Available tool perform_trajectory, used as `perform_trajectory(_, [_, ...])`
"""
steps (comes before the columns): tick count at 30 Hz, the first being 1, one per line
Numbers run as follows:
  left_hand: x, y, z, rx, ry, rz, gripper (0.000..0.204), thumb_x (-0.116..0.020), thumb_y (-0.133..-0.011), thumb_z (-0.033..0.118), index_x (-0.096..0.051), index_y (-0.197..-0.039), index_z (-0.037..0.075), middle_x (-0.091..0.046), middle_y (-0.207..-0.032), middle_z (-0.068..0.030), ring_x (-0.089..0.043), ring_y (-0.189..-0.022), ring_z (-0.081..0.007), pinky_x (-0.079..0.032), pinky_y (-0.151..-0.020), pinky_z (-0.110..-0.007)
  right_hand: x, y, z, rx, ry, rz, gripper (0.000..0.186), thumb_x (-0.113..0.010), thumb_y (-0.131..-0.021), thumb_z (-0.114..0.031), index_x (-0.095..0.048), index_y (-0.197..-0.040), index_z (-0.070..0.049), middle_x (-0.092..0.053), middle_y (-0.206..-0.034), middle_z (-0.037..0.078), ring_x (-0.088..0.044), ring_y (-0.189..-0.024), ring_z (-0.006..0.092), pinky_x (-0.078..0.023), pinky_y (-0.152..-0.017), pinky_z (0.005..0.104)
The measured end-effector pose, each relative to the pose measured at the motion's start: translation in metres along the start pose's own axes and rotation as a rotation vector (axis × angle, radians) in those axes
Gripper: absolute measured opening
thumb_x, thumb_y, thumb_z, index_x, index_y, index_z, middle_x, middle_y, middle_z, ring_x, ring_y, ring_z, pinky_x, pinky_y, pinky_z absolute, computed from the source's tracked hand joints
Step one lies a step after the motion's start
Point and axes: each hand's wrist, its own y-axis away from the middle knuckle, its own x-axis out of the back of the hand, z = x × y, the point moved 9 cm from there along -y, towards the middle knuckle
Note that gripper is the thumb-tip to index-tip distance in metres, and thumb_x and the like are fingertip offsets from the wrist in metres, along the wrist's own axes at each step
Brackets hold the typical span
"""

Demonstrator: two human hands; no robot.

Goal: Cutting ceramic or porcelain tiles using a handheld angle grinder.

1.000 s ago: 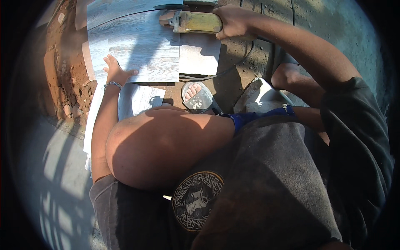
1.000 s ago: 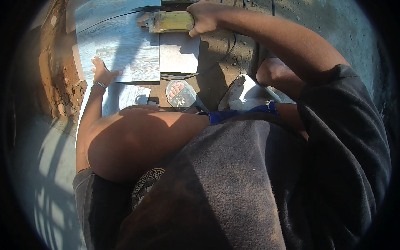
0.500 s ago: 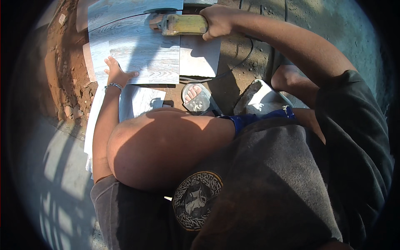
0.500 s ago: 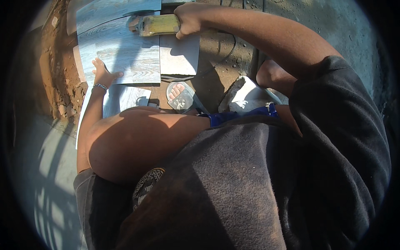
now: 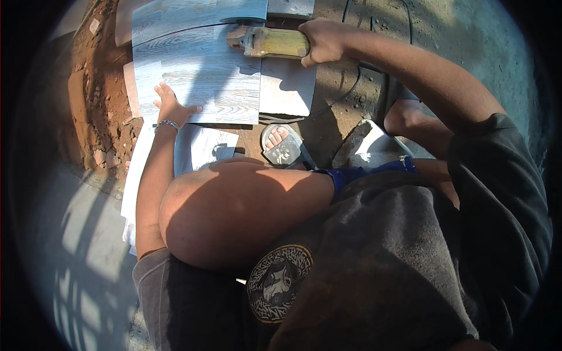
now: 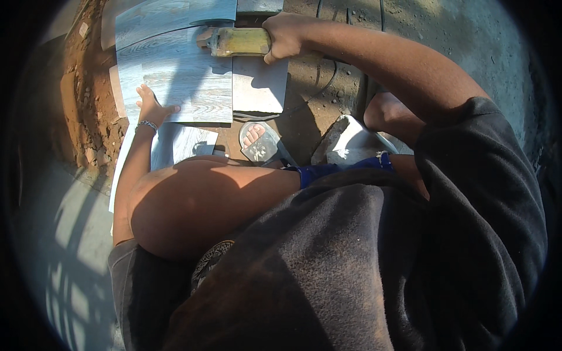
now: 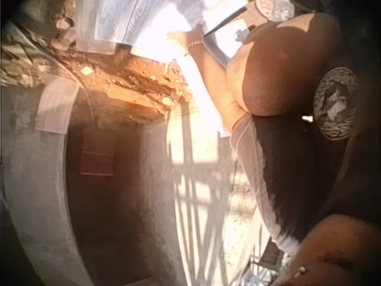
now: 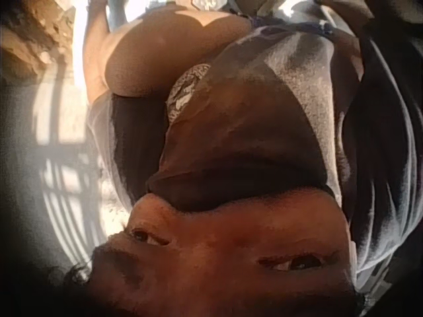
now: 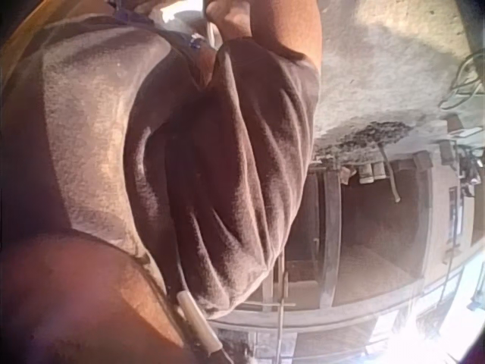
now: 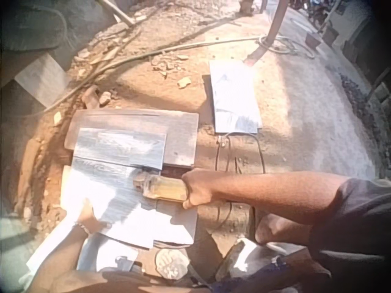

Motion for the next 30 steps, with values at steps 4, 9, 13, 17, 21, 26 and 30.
perform_trajectory(4, [0.002,0.004,0.002,0.001,-0.022,-0.006,0.146,-0.099,-0.061,0.033,0.001,-0.161,-0.004,0.002,-0.168,-0.0302,-0.003,-0.153,-0.0530,-0.024,-0.126,-0.054,0.000,0.000,-0.002,0.008,-0.005,-0.012,0.052,-0.085,-0.073,-0.028,-0.067,-0.110,0.005,-0.073,-0.100,0.023,-0.072,-0.103,0.0363,-0.054,-0.090,0.0441])
perform_trajectory(9, [0.003,0.003,0.001,0.005,-0.038,0.004,0.147,-0.100,-0.060,0.034,0.001,-0.161,-0.003,0.002,-0.168,-0.0288,-0.004,-0.153,-0.0518,-0.024,-0.126,-0.054,0.000,-0.001,0.000,-0.001,-0.016,-0.017,0.051,-0.084,-0.074,-0.027,-0.067,-0.110,0.005,-0.073,-0.100,0.023,-0.072,-0.103,0.0365,-0.054,-0.090,0.0441])
perform_trajectory(13, [0.004,0.006,0.004,0.011,-0.012,-0.006,0.151,-0.101,-0.057,0.034,0.003,-0.161,-0.003,0.006,-0.168,-0.0283,-0.002,-0.153,-0.0529,-0.023,-0.126,-0.054,0.001,0.005,0.005,-0.015,-0.022,-0.024,0.052,-0.085,-0.073,-0.026,-0.067,-0.111,0.005,-0.074,-0.102,0.023,-0.072,-0.104,0.0364,-0.054,-0.092,0.0438])
perform_trajectory(17, [0.018,0.009,0.008,0.009,-0.156,0.040,0.140,-0.097,-0.064,0.041,-0.005,-0.161,-0.003,-0.010,-0.168,-0.0290,-0.022,-0.152,-0.0480,-0.032,-0.123,-0.049,0.004,0.011,0.013,-0.014,-0.065,0.001,0.053,-0.085,-0.072,-0.025,-0.067,-0.112,0.005,-0.073,-0.104,0.023,-0.071,-0.103,0.0368,-0.053,-0.092,0.0439])
perform_trajectory(21, [0.065,-0.005,0.003,-0.012,-0.076,0.264,0.086,-0.081,-0.079,0.055,-0.059,-0.140,-0.001,-0.066,-0.132,-0.0245,-0.066,-0.122,-0.0338,-0.052,-0.102,-0.039,0.031,0.022,0.015,0.024,-0.117,0.104,0.056,-0.083,-0.071,-0.027,-0.067,-0.113,0.005,-0.073,-0.101,0.023,-0.072,-0.098,0.0362,-0.054,-0.089,0.0438])
perform_trajectory(26, [0.123,-0.051,0.067,-0.447,-0.306,0.517,0.054,-0.079,-0.086,0.035,-0.067,-0.129,0.004,-0.072,-0.119,-0.0189,-0.065,-0.118,-0.0350,-0.052,-0.098,-0.044,0.129,0.050,0.039,-0.014,-0.109,0.328,0.056,-0.074,-0.076,-0.040,-0.071,-0.107,0.007,-0.073,-0.084,0.016,-0.073,-0.076,0.0252,-0.058,-0.074,0.0377])
perform_trajectory(30, [0.156,-0.107,0.152,-0.689,-0.315,0.468,0.084,-0.086,-0.077,0.038,-0.049,-0.150,0.015,-0.058,-0.145,-0.0123,-0.053,-0.135,-0.0319,-0.045,-0.110,-0.048,0.039,0.102,0.134,-0.653,0.084,-0.264,0.055,-0.062,-0.090,-0.050,-0.069,-0.119,-0.003,-0.072,-0.104,0.015,-0.071,-0.102,0.0265,-0.056,-0.094,0.0377])
